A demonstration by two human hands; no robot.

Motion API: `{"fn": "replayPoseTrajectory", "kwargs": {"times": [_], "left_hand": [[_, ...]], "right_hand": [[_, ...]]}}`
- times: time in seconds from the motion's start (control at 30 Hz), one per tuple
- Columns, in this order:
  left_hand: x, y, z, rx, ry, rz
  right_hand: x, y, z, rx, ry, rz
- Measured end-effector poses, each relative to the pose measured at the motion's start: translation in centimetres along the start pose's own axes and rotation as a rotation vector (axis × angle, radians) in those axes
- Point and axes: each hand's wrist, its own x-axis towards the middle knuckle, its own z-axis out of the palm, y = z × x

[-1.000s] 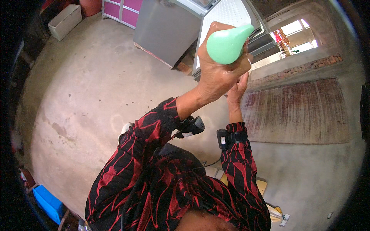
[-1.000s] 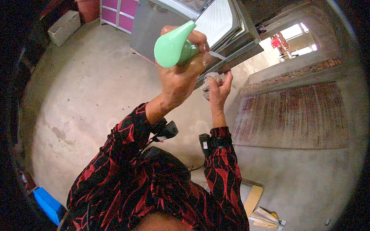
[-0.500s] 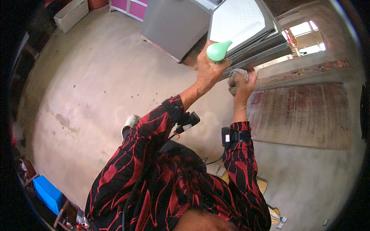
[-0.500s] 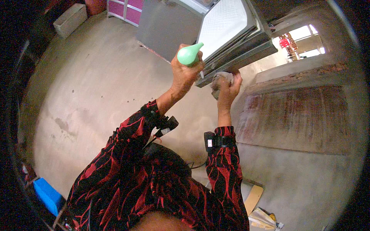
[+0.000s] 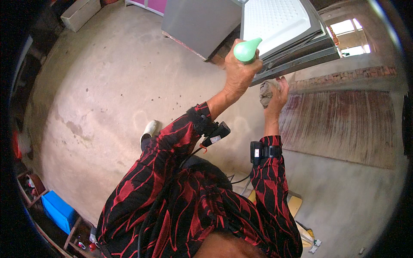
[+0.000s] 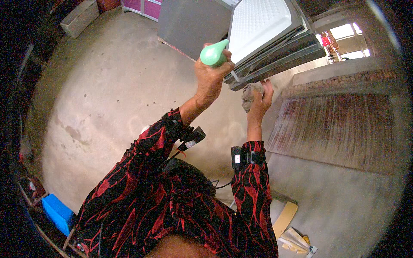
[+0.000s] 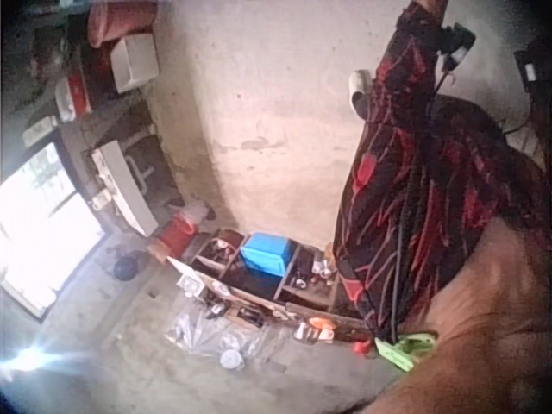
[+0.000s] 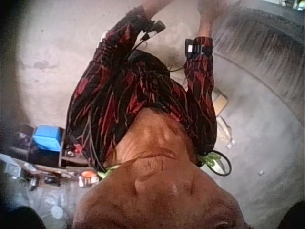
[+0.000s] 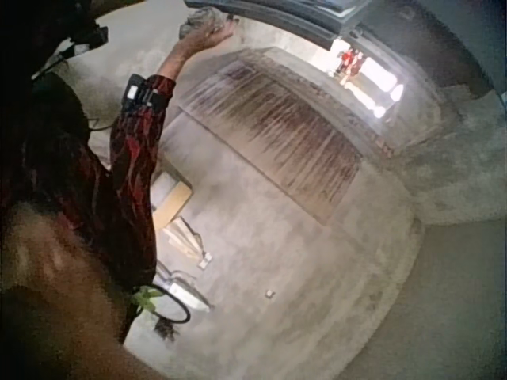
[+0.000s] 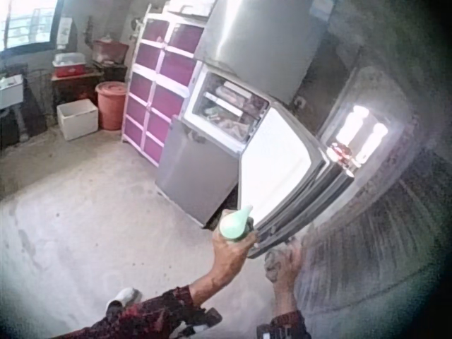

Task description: The person washes a pump dispenser in a basin of water, rinses the tube, reassembles the pump components, and uses a knife to scrape or clean a green part of the dispenser assembly.

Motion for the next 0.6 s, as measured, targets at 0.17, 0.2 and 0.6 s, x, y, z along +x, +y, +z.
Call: {"fn": "replayPoseTrajectory", "kwargs": {"times": [0.17,0.2,0.6], "left_hand": [[-1.0,-2.0,-0.1,0.004,0.015,-0.072],[-0.9,-1.7,-0.3,0.035,0.018,-0.060],[-0.3,-3.0,-0.8,0.066,-0.008,-0.086]], "right_hand": [[0.1,-0.4,0.3,-0.022,-0.016,-0.035],[0.0,-0.3,0.3,0.017,-0.010,-0.026],[-0.5,3.2,-2.6,0.031,0.118,0.142]]}}
